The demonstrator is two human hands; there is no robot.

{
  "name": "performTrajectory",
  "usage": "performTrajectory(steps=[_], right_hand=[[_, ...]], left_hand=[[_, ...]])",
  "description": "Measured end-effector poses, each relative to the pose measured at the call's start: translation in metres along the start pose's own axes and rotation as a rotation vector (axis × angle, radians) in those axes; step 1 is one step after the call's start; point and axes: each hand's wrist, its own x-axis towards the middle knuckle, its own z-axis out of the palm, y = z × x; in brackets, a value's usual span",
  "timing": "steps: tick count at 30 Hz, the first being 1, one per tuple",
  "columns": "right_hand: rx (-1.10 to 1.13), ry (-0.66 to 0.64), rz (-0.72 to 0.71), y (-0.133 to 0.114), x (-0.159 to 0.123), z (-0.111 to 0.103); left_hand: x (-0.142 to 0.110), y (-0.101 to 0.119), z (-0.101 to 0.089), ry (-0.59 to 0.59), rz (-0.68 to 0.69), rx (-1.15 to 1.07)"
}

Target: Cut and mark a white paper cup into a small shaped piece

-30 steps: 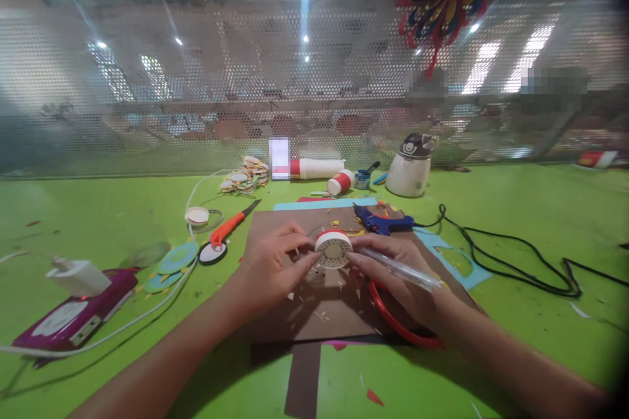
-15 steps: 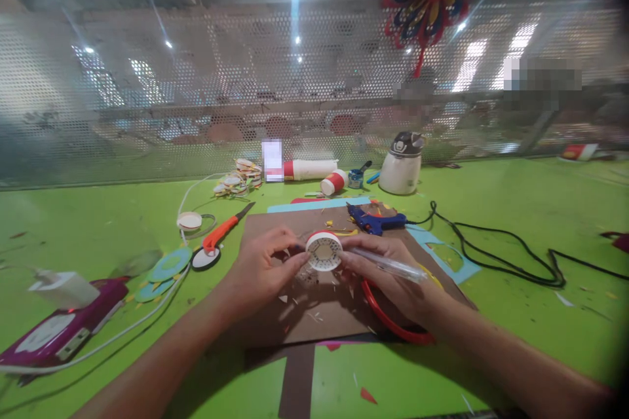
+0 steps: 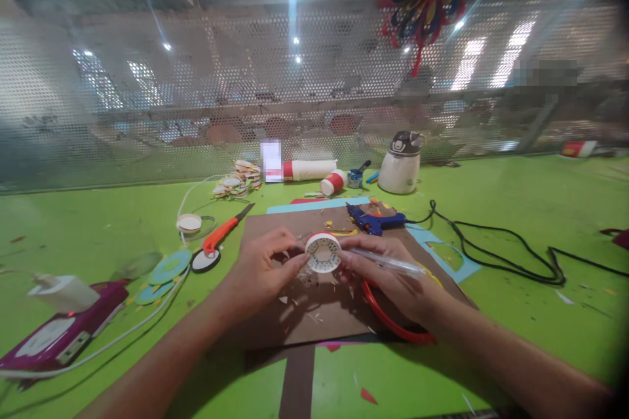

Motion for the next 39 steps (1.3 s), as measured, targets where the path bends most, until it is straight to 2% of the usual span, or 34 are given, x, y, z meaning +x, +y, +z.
performTrajectory(steps=[21, 29, 36, 39], right_hand=[[-0.028, 0.021, 0.007, 0.0, 0.0, -0.001], [-0.013, 0.054, 0.016, -0.006, 0.0, 0.002], [0.078, 0.086, 0.058, 0.001, 0.001, 0.001], [0.038, 0.088, 0.03, 0.002, 0.001, 0.001]], left_hand=[[0.003, 0.0, -0.002, -0.012, -0.039, -0.023], [0.005, -0.004, -0.002, -0.008, -0.039, 0.002], [0.005, -0.013, -0.002, 0.004, -0.062, -0.017], [0.005, -0.014, -0.002, -0.003, -0.074, -0.055]])
